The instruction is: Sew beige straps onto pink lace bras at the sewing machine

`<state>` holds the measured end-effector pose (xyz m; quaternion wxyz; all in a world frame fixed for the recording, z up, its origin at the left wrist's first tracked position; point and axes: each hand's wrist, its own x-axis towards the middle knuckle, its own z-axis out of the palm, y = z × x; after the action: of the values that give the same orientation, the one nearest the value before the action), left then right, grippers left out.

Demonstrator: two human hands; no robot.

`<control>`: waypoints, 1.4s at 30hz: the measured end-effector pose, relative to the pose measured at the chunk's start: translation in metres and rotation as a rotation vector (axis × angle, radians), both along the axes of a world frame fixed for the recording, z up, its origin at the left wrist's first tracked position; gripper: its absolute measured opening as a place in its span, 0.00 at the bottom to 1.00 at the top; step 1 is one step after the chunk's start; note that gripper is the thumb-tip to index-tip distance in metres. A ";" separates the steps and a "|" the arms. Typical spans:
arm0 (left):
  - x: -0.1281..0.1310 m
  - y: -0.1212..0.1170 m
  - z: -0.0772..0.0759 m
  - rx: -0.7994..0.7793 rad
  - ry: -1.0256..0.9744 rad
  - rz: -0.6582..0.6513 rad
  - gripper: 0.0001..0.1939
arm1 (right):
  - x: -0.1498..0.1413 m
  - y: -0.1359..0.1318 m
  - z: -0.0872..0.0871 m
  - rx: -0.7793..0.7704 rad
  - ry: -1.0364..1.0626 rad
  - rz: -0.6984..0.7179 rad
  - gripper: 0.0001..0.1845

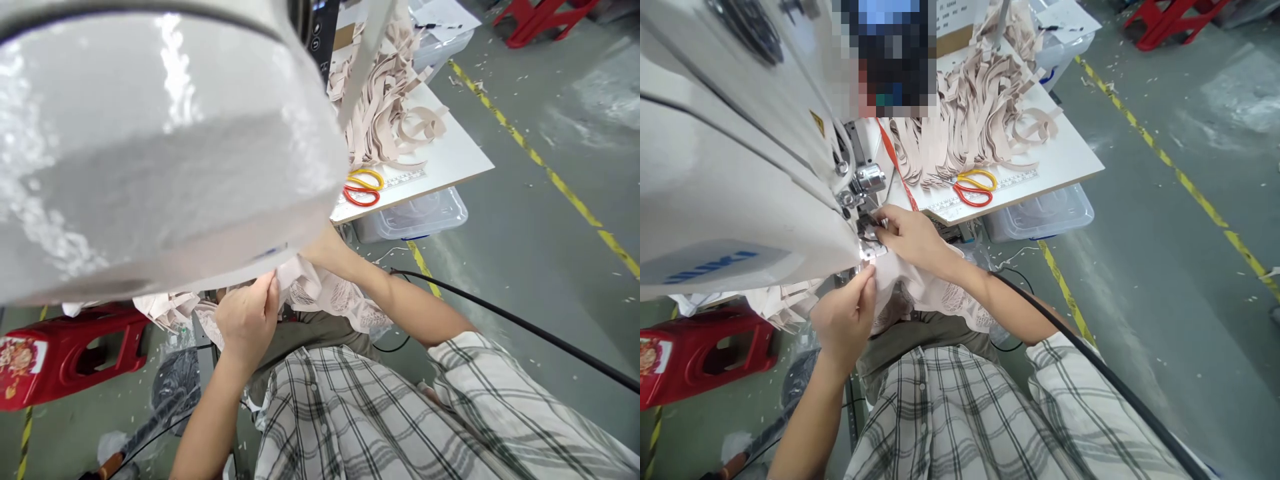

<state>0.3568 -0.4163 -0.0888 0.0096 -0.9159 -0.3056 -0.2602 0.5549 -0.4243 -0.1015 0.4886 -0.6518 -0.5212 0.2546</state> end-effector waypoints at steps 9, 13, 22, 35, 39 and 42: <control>-0.006 -0.001 0.001 0.050 0.008 -0.007 0.11 | 0.001 -0.008 0.000 -0.005 0.067 0.012 0.13; -0.006 0.000 0.001 0.035 0.004 0.007 0.11 | 0.000 -0.012 0.001 0.004 0.127 0.021 0.14; -0.009 0.003 -0.003 0.044 -0.028 0.039 0.10 | 0.000 -0.017 -0.003 0.006 0.164 0.022 0.14; -0.013 0.004 -0.003 -0.010 -0.029 0.066 0.11 | 0.000 -0.027 -0.017 0.029 0.260 0.103 0.13; -0.014 0.003 -0.004 -0.005 -0.052 0.054 0.10 | 0.001 -0.032 -0.016 0.013 0.258 0.096 0.13; -0.013 0.002 -0.002 -0.082 -0.069 0.075 0.11 | -0.001 -0.035 -0.016 0.004 0.263 0.091 0.13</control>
<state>0.3440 -0.4139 -0.0913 -0.0288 -0.8940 -0.3502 -0.2782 0.5542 -0.4595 -0.1178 0.5419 -0.5877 -0.4820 0.3586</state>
